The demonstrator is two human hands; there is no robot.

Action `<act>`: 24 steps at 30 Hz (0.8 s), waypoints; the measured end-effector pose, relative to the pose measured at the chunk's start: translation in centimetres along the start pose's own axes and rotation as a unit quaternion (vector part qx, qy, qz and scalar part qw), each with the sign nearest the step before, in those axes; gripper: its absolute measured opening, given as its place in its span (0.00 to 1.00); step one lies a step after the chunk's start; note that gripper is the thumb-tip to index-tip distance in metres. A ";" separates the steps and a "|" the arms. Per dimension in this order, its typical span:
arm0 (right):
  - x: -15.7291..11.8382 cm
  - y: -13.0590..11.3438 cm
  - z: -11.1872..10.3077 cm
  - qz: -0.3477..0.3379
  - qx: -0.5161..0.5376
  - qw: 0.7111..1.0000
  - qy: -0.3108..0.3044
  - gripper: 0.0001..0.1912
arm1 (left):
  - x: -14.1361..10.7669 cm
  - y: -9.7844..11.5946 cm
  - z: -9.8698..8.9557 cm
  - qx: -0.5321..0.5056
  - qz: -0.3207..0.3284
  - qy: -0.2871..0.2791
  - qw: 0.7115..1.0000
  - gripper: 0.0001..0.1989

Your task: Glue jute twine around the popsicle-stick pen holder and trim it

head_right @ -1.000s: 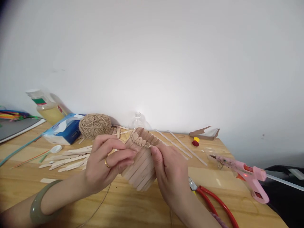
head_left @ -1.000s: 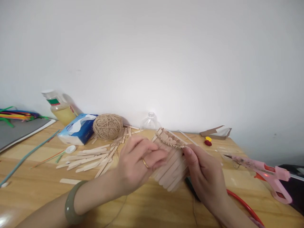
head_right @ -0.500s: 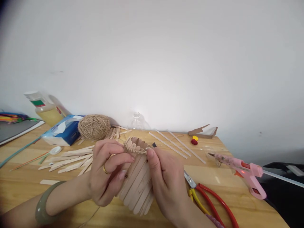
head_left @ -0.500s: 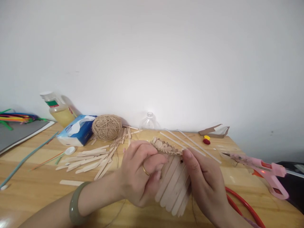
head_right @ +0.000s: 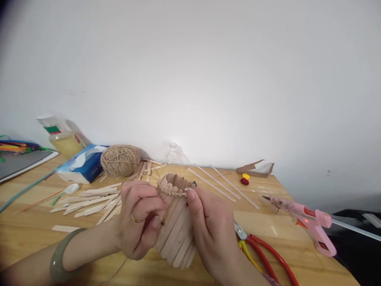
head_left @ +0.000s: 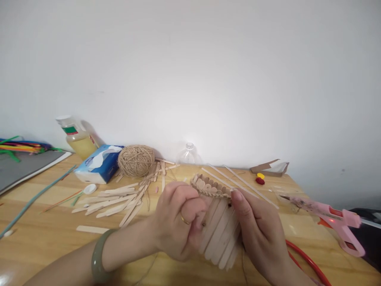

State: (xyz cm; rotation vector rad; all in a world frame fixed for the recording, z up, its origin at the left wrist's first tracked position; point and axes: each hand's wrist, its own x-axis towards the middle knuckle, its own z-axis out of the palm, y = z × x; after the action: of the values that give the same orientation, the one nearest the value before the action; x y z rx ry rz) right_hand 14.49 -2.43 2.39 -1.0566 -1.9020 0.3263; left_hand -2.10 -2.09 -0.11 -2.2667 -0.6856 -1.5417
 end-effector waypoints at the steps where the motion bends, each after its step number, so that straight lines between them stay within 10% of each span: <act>1: 0.2 0.1 -0.1 -0.008 -0.006 1.000 -0.004 0.19 | 0.1 -0.1 -0.1 -0.005 -0.004 -0.003 1.000 0.17; 5: 0.9 0.8 -0.6 -0.081 -0.031 0.995 -0.037 0.18 | 1.3 -0.8 -1.4 -0.107 -0.088 -0.168 0.976 0.25; 9: 1.4 1.5 -0.7 -0.125 -0.041 0.989 -0.064 0.18 | 2.5 -1.4 -2.7 -0.224 -0.230 -0.409 0.854 0.05; 13: 1.8 2.4 -0.8 -0.111 -0.046 0.993 -0.004 0.10 | 2.5 -1.9 -2.3 -0.271 -0.353 -0.445 0.777 0.02; 19: 1.8 2.8 -1.1 0.011 0.076 0.997 -0.009 0.06 | 0.7 -2.1 -0.8 -0.022 -0.295 -0.451 0.842 0.05; 24: 1.2 2.6 -0.2 0.063 0.163 0.982 -0.078 0.10 | 0.6 -1.1 -0.7 -0.035 -0.243 -0.411 0.878 0.04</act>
State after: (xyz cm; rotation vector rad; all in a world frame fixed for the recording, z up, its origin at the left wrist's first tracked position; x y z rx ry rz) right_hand 15.79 0.00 1.71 -0.9514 -1.8399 0.7857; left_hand -3.13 -1.41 0.69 -2.9415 -1.5281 -0.6613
